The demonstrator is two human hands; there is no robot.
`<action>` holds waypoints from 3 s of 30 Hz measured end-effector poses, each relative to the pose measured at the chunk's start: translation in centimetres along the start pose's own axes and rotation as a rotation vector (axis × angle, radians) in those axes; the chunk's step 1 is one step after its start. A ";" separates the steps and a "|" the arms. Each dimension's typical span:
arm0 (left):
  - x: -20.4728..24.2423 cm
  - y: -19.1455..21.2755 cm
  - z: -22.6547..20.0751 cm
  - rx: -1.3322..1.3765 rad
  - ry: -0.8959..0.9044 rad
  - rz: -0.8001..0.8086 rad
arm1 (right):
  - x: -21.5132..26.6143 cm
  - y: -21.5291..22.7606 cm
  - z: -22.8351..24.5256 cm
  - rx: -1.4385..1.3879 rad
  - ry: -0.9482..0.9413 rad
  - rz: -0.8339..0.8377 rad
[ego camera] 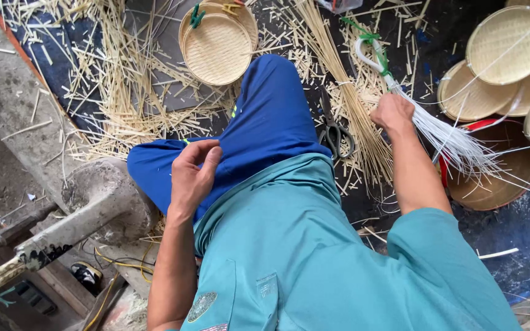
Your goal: The person weaves white plastic strips through the edges of a small bamboo tray by hand, pulls them tight, and trims the excess with shears. He then picks up another tray and repeats the process of threading and tightening the cord around its rim.
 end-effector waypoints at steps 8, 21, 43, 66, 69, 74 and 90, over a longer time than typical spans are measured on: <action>-1.5 -2.5 0.3 0.097 0.123 0.129 | 12.7 9.4 7.6 -0.934 0.311 -0.228; -3.6 2.3 -4.7 0.657 -0.323 -0.159 | 20.4 14.9 28.8 -0.905 1.136 0.102; -2.1 0.0 2.0 0.555 -0.047 -0.076 | 20.9 14.7 31.1 -0.710 1.051 -0.089; -2.3 -0.4 -1.5 0.440 -0.049 -0.199 | 19.9 16.9 32.0 -1.512 0.724 0.366; -2.1 -0.5 -2.2 0.385 -0.049 -0.217 | 20.6 17.5 31.7 -1.615 0.739 0.322; -2.7 -0.3 -3.1 0.376 -0.135 -0.255 | 20.9 18.3 32.0 -1.627 0.785 0.172; -0.1 -0.4 -4.2 0.589 -0.149 -0.196 | 22.9 19.5 31.9 -1.748 0.759 0.298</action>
Point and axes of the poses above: each hand's wrist, its own x-axis away from the middle knuckle, its own y-axis out of the back of the hand, z = x × y, the point moved 1 cm from there along -x, towards the middle knuckle, and after that the axes turned 1 degree about -x, right-handed, at the moved point
